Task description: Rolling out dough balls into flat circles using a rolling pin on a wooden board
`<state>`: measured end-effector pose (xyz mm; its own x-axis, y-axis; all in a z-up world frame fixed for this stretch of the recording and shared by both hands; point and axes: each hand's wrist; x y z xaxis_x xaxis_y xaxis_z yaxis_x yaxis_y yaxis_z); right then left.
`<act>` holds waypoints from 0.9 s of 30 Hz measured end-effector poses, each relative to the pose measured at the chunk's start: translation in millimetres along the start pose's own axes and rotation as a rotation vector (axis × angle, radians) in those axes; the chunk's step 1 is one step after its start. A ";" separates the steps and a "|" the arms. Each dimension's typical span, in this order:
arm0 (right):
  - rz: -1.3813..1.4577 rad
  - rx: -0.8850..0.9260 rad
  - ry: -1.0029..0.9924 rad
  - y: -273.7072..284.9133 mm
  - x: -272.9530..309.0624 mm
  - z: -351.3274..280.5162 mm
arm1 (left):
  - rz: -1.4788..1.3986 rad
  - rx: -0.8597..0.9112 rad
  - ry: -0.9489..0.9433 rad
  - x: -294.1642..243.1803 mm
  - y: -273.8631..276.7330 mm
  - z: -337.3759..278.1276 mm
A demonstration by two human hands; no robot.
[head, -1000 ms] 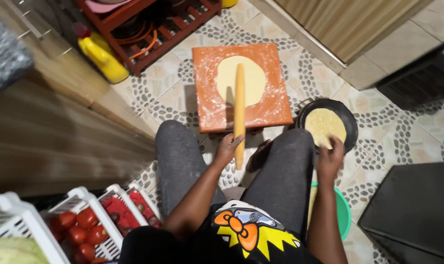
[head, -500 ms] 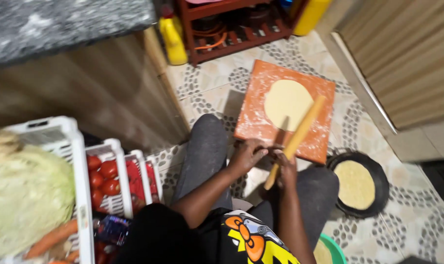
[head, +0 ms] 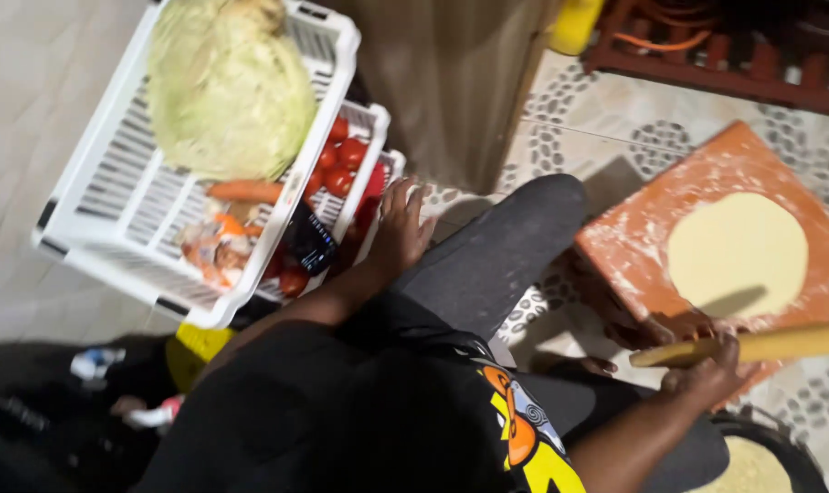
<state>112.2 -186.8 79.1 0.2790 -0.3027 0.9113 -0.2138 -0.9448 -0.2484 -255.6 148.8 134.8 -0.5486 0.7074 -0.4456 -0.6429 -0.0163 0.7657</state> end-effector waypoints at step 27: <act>-0.160 0.099 0.071 -4.2 -11.8 5.3 | 0.551 0.052 0.818 101.9 65.5 -77.1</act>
<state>114.8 -180.0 67.6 0.2349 -0.1415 0.9617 -0.0782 -0.9889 -0.1264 -394.8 165.3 103.8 -0.9773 -0.0962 -0.1889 -0.1732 -0.1517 0.9731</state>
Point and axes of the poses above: each hand's wrist, its own z-axis towards the middle knuckle, its own y-axis out of the back of the hand, x = y × z, and after that the axes turned 5 degrees about -x, right-handed
